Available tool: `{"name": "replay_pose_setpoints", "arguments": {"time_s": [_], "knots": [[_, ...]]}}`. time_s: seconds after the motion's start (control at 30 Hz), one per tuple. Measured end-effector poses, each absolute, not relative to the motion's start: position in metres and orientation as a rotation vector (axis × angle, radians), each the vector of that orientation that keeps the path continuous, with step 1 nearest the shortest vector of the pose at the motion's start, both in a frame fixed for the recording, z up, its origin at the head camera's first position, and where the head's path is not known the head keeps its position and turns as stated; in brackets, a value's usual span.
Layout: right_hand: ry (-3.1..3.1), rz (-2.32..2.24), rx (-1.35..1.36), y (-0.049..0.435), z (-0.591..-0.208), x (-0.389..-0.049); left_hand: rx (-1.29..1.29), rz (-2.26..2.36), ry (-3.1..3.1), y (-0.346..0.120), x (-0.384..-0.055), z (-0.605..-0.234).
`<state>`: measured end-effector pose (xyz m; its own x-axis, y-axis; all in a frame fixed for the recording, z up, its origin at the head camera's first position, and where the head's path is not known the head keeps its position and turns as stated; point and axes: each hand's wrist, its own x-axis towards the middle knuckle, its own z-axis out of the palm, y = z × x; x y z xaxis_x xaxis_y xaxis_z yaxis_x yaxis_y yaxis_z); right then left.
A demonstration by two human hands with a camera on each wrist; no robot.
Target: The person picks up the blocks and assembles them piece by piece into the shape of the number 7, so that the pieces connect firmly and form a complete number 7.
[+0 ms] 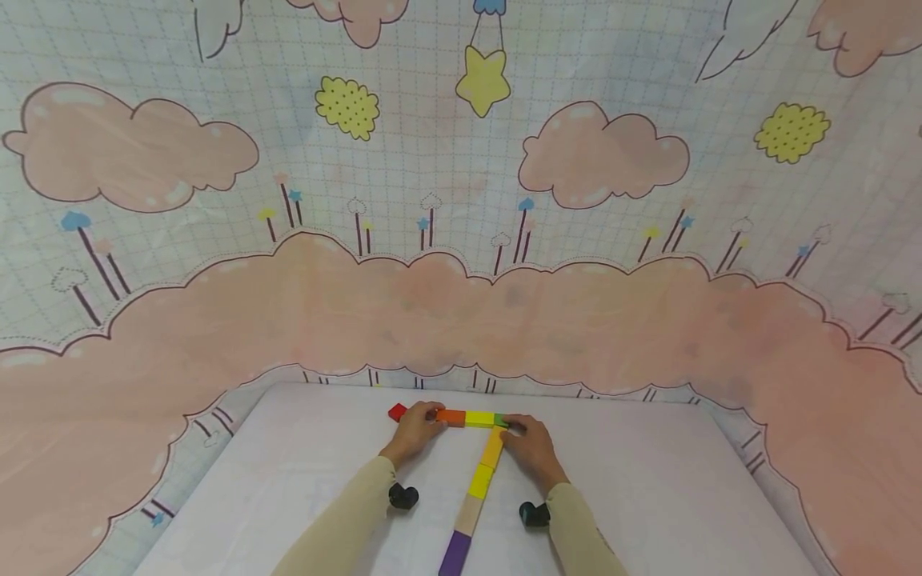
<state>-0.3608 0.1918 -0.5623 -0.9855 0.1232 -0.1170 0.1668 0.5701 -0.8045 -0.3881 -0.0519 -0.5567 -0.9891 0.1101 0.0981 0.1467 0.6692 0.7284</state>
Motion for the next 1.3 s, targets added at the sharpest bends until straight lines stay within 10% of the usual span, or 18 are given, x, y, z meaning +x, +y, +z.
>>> {"name": "replay_pose_setpoints", "arguments": {"time_s": [1.3], "knots": [[2.755, -1.414, 0.232, 0.190, -0.559, -0.355, -0.245, -1.270, -2.776, -0.058, -0.380, -0.553]]}}
